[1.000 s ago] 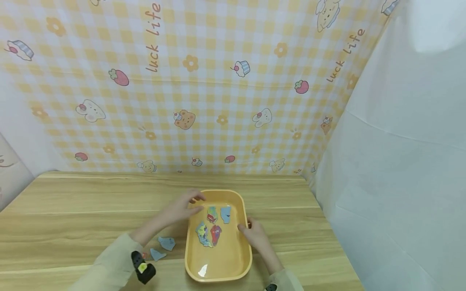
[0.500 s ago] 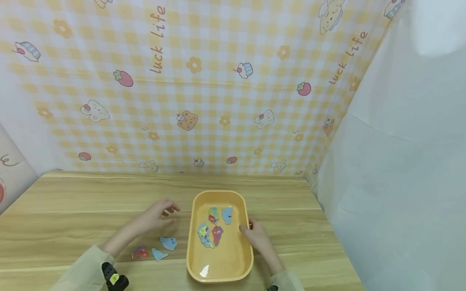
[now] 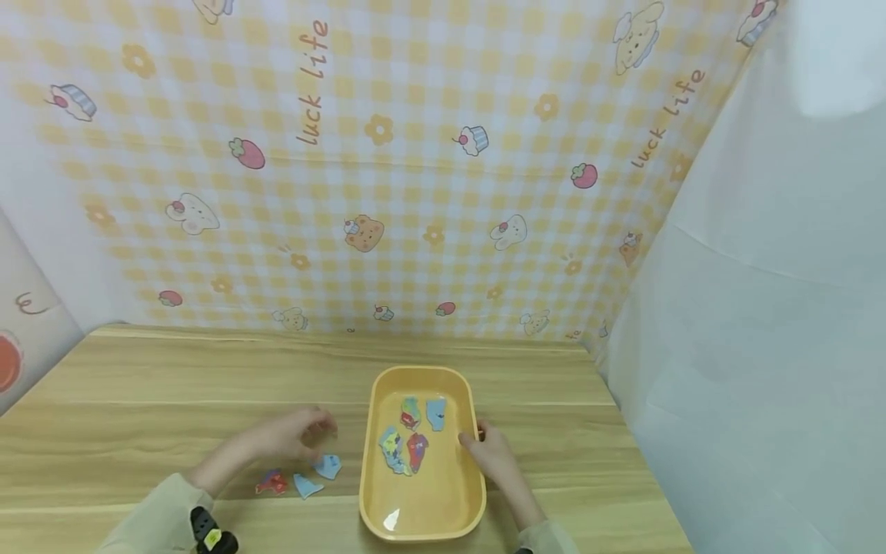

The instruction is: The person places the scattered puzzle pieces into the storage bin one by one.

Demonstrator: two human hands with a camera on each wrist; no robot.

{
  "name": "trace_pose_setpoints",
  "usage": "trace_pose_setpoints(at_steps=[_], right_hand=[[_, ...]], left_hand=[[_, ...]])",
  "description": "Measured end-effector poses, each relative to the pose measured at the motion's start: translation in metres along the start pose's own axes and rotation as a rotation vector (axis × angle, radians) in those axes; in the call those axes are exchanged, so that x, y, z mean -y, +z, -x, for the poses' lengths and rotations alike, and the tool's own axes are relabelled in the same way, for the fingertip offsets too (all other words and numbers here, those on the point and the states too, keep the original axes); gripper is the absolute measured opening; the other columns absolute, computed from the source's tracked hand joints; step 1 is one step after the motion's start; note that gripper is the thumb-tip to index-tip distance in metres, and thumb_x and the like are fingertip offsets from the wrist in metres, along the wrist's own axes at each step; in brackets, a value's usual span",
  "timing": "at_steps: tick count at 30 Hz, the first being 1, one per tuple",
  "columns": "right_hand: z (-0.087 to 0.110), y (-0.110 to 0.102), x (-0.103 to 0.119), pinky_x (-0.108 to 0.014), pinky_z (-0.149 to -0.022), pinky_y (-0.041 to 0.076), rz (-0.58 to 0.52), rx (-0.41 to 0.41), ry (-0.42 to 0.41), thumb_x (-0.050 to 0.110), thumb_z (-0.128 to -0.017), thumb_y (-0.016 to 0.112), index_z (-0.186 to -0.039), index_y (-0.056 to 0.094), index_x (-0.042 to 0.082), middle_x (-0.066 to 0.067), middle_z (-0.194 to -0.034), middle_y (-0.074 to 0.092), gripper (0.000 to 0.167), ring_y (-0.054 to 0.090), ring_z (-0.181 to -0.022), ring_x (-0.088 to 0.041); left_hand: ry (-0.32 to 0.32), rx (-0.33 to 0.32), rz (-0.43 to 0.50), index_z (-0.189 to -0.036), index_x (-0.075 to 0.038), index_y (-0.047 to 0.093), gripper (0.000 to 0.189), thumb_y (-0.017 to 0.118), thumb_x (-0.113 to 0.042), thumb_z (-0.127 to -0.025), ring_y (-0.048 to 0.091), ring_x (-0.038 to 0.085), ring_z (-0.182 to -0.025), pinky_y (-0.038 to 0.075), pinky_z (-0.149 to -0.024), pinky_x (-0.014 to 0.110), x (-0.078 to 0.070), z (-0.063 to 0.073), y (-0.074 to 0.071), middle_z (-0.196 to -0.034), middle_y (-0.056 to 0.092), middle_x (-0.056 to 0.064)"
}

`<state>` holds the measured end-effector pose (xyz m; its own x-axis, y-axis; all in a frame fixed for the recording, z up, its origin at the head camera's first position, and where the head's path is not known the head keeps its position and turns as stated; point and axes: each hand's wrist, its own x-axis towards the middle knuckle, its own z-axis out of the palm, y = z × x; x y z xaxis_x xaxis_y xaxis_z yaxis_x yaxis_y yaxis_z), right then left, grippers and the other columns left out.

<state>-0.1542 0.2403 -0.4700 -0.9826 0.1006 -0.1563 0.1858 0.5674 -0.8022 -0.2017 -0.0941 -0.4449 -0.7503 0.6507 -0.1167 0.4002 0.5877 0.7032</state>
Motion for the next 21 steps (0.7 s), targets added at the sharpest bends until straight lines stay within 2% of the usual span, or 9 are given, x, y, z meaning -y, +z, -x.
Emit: trace_pose_setpoints(at_steps=[4, 7, 11, 15, 21], right_hand=[[0.000, 0.000, 0.000, -0.032, -0.063, 0.053, 0.027, -0.009, 0.002, 0.019, -0.086, 0.057, -0.116, 0.051, -0.013, -0.019, -0.090, 0.064, 0.044, 0.062, -0.074, -0.020], [-0.001, 0.000, 0.000, -0.032, -0.063, 0.053, 0.026, -0.008, 0.010, 0.019, -0.086, 0.057, -0.116, 0.051, -0.013, -0.018, -0.090, 0.064, 0.044, 0.062, -0.074, -0.020], [0.000, 0.001, 0.000, -0.033, -0.063, 0.054, 0.012, 0.000, 0.006, 0.018, -0.086, 0.057, -0.117, 0.050, -0.013, -0.018, -0.090, 0.064, 0.044, 0.062, -0.073, -0.020], [0.000, 0.001, 0.000, -0.033, -0.064, 0.054, 0.005, 0.004, 0.001, 0.017, -0.086, 0.056, -0.117, 0.049, -0.014, -0.018, -0.090, 0.064, 0.044, 0.063, -0.074, -0.020], [0.000, 0.000, 0.000, -0.033, -0.065, 0.053, 0.014, 0.001, 0.008, 0.017, -0.086, 0.056, -0.117, 0.049, -0.014, -0.018, -0.090, 0.064, 0.044, 0.062, -0.074, -0.020]], left_hand=[[-0.001, 0.049, -0.002, -0.105, -0.001, 0.058, 0.042, 0.075, -0.009, -0.067, 0.054, 0.026, -0.095, 0.047, -0.084, 0.045, 0.000, -0.003, 0.005, -0.099, 0.055, 0.008], [0.048, 0.078, -0.040, -0.098, -0.001, 0.058, 0.038, 0.077, -0.008, -0.066, 0.052, 0.020, -0.086, 0.047, -0.076, 0.034, -0.002, -0.004, 0.008, -0.093, 0.054, 0.006], [0.049, 0.077, -0.067, -0.091, -0.002, 0.057, 0.035, 0.077, -0.002, -0.064, 0.048, 0.015, -0.078, 0.042, -0.066, 0.023, -0.006, -0.005, 0.010, -0.086, 0.052, 0.004], [0.044, 0.069, -0.083, -0.084, -0.003, 0.057, 0.030, 0.077, 0.003, -0.062, 0.045, 0.013, -0.071, 0.038, -0.060, 0.020, -0.008, -0.008, 0.013, -0.078, 0.051, 0.003], [0.038, 0.065, -0.110, -0.078, -0.003, 0.057, 0.027, 0.078, 0.004, -0.062, 0.043, 0.010, -0.066, 0.038, -0.057, 0.019, -0.008, -0.011, 0.016, -0.074, 0.051, 0.001]])
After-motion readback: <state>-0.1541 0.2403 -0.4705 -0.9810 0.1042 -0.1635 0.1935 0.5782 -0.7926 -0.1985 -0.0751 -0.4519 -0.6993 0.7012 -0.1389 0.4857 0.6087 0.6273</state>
